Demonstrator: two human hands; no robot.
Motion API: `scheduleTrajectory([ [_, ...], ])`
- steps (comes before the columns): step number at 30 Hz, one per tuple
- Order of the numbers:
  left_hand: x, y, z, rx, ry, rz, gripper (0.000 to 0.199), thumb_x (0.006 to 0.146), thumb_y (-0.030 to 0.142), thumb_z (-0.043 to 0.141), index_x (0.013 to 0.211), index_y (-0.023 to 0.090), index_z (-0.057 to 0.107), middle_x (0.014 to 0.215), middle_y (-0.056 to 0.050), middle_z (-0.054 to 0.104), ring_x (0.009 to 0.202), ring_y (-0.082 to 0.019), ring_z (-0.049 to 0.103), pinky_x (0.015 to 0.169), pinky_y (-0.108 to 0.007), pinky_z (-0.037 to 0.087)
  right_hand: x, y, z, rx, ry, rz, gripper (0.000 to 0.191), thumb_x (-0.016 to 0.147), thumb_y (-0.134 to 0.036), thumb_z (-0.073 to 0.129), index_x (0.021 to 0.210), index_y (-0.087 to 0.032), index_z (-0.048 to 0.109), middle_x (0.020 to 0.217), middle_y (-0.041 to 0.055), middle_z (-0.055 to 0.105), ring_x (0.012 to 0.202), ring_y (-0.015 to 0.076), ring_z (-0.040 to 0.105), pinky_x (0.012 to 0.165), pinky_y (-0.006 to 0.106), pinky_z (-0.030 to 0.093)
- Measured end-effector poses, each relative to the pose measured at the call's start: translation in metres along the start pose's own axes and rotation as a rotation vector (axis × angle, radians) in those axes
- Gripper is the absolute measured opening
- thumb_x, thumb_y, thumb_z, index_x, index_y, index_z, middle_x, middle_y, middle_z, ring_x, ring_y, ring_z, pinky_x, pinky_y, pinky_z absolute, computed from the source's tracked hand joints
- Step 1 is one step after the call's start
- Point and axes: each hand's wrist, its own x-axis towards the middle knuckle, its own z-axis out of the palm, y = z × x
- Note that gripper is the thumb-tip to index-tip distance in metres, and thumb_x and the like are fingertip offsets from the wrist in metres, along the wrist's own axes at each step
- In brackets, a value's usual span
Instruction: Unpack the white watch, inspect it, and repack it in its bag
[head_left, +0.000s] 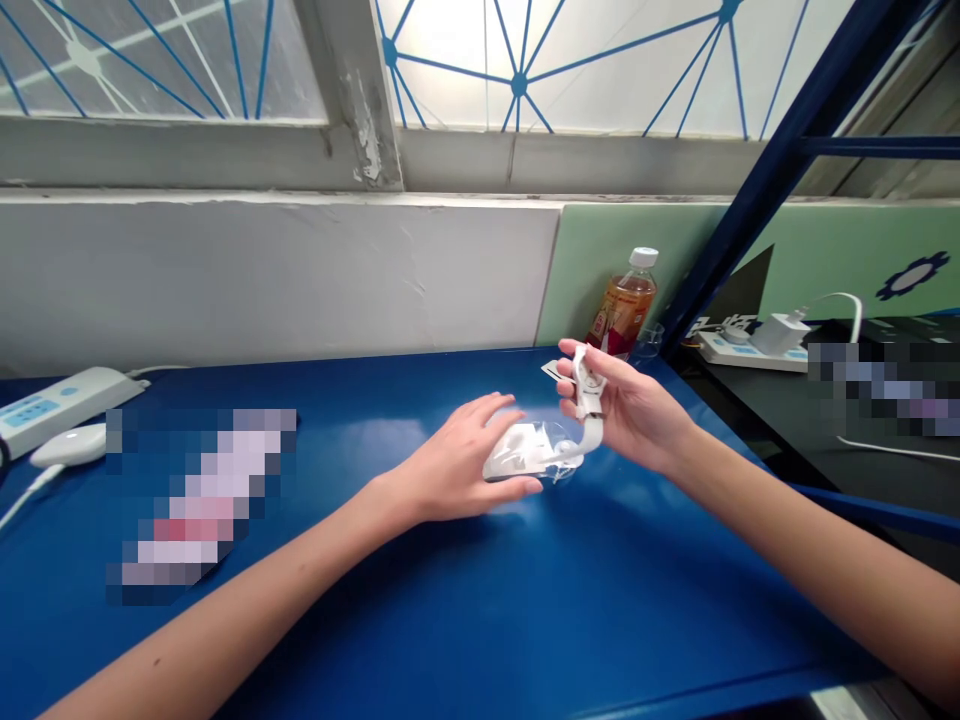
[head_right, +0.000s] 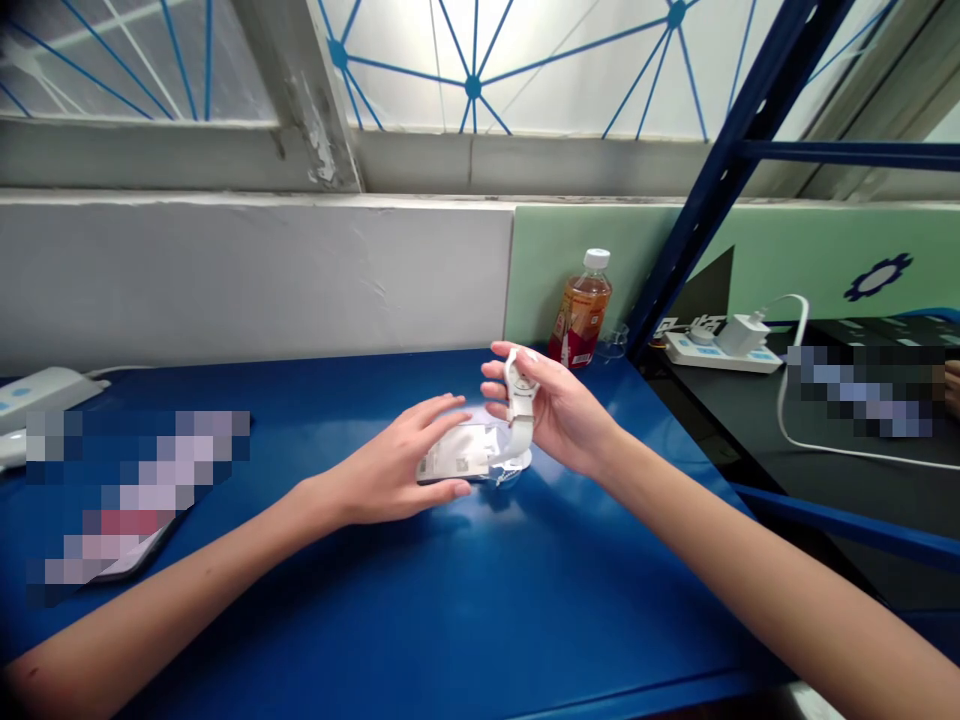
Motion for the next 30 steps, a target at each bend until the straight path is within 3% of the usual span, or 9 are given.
scheduleTrajectory([
  [2,0.001,0.014,-0.007,-0.198,0.053,0.089,0.042,0.091,0.044,0.058,0.122,0.017,0.059,0.13,-0.014,0.06,0.126,-0.03,0.052,0.106,-0.044,0.04,0.003,-0.007,0.016,0.07,-0.068,-0.056,0.022,0.094,-0.033,0.054,0.113,-0.028,0.064,0.106,0.0006,0.073,0.092,0.0173,0.072,0.087,0.034,0.058],
  [4,0.002,0.03,-0.012,-0.42,0.058,0.085,0.03,0.094,0.039,0.054,0.108,0.015,0.065,0.108,-0.01,0.07,0.102,-0.025,0.064,0.094,-0.039,0.048,0.007,-0.015,0.031,0.178,-0.148,-0.109,0.022,0.095,-0.031,0.055,0.115,-0.031,0.064,0.106,-0.0031,0.073,0.095,0.0135,0.071,0.093,0.03,0.055],
  [6,0.003,0.042,-0.013,-0.657,0.058,-0.031,0.031,0.097,0.039,0.051,0.103,0.014,0.066,0.093,-0.008,0.07,0.086,-0.022,0.066,0.082,-0.034,0.052,0.013,-0.019,0.044,0.265,-0.221,-0.123,0.022,0.097,-0.028,0.052,0.114,-0.03,0.064,0.103,-0.0038,0.074,0.095,0.0125,0.07,0.094,0.029,0.054],
  [11,0.008,0.048,-0.005,-1.222,0.012,-0.253,0.04,0.098,0.047,0.047,0.1,0.011,0.065,0.094,-0.012,0.07,0.082,-0.023,0.069,0.08,-0.036,0.054,0.026,-0.01,0.061,0.322,-0.254,-0.023,0.032,0.1,-0.039,0.045,0.101,-0.019,0.07,0.111,0.0045,0.073,0.107,0.0175,0.068,0.1,0.031,0.05],
  [16,0.011,0.047,0.001,-1.442,-0.107,-0.308,0.048,0.092,0.054,0.055,0.108,0.01,0.065,0.093,-0.015,0.07,0.079,-0.024,0.069,0.076,-0.037,0.053,0.031,0.012,0.061,0.303,-0.196,0.034,0.027,0.098,-0.038,0.05,0.103,-0.018,0.069,0.105,0.006,0.075,0.101,0.0177,0.07,0.101,0.035,0.049],
  [20,0.011,0.047,0.003,-1.548,-0.054,-0.373,0.042,0.094,0.048,0.054,0.102,0.008,0.066,0.089,-0.013,0.071,0.075,-0.021,0.07,0.08,-0.036,0.052,0.033,0.018,0.056,0.35,-0.273,0.099,0.031,0.102,-0.039,0.041,0.116,-0.022,0.064,0.106,0.0047,0.075,0.1,0.0176,0.07,0.099,0.037,0.049],
  [24,0.014,0.043,0.006,-1.665,0.028,-0.45,0.037,0.1,0.038,0.046,0.094,0.007,0.065,0.083,-0.014,0.071,0.07,-0.02,0.071,0.077,-0.035,0.054,0.037,0.014,0.05,0.451,-0.375,0.23,0.049,0.104,-0.038,0.023,0.118,-0.01,0.061,0.119,0.0118,0.07,0.109,0.0186,0.067,0.1,0.032,0.049],
  [27,0.016,0.041,0.006,-1.714,0.029,-0.497,0.036,0.102,0.032,0.041,0.092,0.006,0.064,0.081,-0.015,0.072,0.07,-0.021,0.071,0.076,-0.037,0.055,0.04,0.013,0.045,0.452,-0.407,0.255,0.047,0.104,-0.032,0.024,0.118,-0.005,0.06,0.12,0.0151,0.069,0.113,0.0191,0.064,0.103,0.031,0.046],
  [30,0.017,0.04,0.005,-1.735,-0.001,-0.566,0.039,0.104,0.029,0.035,0.092,0.005,0.063,0.08,-0.017,0.072,0.068,-0.022,0.072,0.072,-0.036,0.056,0.043,0.016,0.042,0.4,-0.434,0.235,0.045,0.104,-0.03,0.025,0.118,-0.008,0.061,0.122,0.0136,0.069,0.112,0.0199,0.065,0.102,0.034,0.047],
])
